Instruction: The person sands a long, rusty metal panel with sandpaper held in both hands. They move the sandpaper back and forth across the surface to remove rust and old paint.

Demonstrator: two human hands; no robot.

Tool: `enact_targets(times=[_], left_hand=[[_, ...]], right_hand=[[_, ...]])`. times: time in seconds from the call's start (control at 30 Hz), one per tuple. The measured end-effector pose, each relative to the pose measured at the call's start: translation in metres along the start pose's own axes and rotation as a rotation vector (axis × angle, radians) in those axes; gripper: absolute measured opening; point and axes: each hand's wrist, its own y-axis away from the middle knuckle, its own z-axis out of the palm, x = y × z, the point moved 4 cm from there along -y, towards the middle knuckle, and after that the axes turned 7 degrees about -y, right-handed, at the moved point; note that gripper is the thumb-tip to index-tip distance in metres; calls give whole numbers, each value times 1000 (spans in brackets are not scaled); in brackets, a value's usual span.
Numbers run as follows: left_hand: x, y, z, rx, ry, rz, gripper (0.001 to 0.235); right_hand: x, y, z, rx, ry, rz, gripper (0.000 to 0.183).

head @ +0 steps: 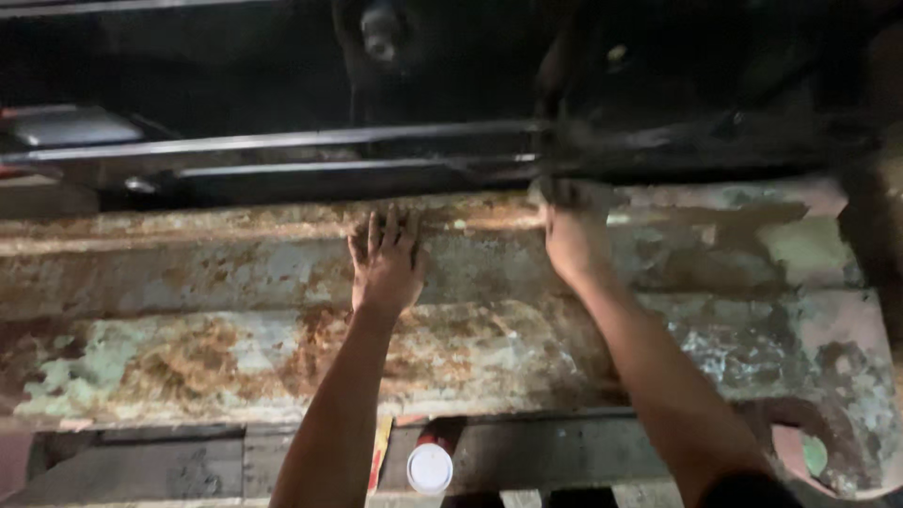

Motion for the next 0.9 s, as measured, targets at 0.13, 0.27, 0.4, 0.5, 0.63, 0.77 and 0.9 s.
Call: enact_targets(times=[0.13,0.27,0.4,0.5,0.63,0.77,0.9], left_hand=[[1,1,-2,9,9,-1,66],[2,-1,-6,23,14,5,65],[3,1,-4,11,16,-2,65],[2,1,-8,-27,13,-20,66],[5,-2,-8,-79,-40,-10,64],[6,-1,-4,-107,-25,-12,64],[3,-3,-8,-107,-42,-40,65]], right_hand=[[5,0,-10,-47,20,-14,31],[-6,15,-17,289,6,-353,43],[4,16,11,63,-34,-146,36],[6,8,15,51,-13,-74,34],[-4,6,4,294,-26,-331,37],[-8,-5,28,-112,-136,-176,30],[-21,-11,19,161,-81,-328,23]])
